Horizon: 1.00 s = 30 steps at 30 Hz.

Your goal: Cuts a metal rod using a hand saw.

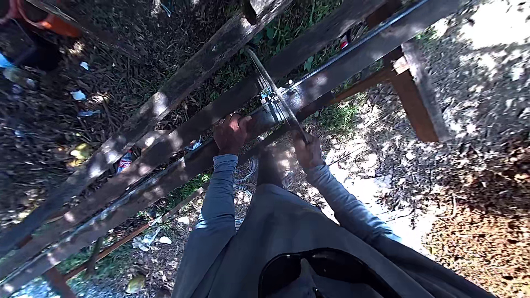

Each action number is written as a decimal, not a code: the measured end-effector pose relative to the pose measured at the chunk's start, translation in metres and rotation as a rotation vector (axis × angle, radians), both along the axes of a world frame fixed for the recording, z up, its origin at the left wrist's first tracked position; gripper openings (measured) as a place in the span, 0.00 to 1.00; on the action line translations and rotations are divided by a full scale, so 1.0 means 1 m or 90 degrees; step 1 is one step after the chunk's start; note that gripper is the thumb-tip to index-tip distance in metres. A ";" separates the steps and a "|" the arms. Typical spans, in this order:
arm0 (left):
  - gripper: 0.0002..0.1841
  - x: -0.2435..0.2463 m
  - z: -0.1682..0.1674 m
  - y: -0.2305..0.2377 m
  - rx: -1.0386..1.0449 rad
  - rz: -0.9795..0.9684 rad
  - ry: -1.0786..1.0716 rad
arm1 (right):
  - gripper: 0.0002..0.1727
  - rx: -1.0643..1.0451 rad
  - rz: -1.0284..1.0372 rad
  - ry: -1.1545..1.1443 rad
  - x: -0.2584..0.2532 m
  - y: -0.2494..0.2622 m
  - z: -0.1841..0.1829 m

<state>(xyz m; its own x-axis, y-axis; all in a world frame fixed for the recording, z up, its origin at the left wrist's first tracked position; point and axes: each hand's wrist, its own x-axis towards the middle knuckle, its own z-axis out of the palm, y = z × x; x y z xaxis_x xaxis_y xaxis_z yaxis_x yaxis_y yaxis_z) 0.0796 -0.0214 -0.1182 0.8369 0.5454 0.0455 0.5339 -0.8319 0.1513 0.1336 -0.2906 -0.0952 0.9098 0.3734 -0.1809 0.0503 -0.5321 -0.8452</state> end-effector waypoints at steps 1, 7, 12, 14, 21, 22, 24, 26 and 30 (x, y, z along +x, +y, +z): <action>0.38 0.001 -0.001 -0.001 -0.004 0.000 0.000 | 0.29 0.005 -0.011 0.004 -0.015 -0.023 -0.006; 0.38 0.000 -0.003 0.001 0.004 0.001 -0.025 | 0.27 -0.026 -0.011 -0.005 -0.030 -0.039 0.017; 0.37 -0.002 -0.004 0.001 -0.017 0.006 -0.008 | 0.28 -0.008 -0.025 -0.046 0.046 0.069 -0.002; 0.37 -0.001 -0.004 0.000 -0.017 0.007 -0.015 | 0.27 0.020 -0.019 -0.040 0.048 0.064 -0.002; 0.38 -0.002 -0.005 -0.001 0.001 0.000 -0.029 | 0.25 0.047 -0.024 0.014 -0.047 -0.063 -0.008; 0.38 -0.002 -0.004 -0.001 -0.003 0.003 -0.030 | 0.25 0.046 -0.026 0.011 -0.053 -0.069 -0.001; 0.37 0.001 -0.003 0.001 -0.002 0.010 -0.028 | 0.25 0.012 -0.021 0.009 -0.041 -0.053 0.018; 0.37 0.001 -0.005 0.002 -0.004 0.009 -0.020 | 0.26 -0.039 -0.003 -0.003 -0.008 -0.008 0.021; 0.38 -0.001 -0.003 0.004 -0.016 -0.003 -0.024 | 0.27 0.012 -0.042 -0.038 0.048 0.072 0.003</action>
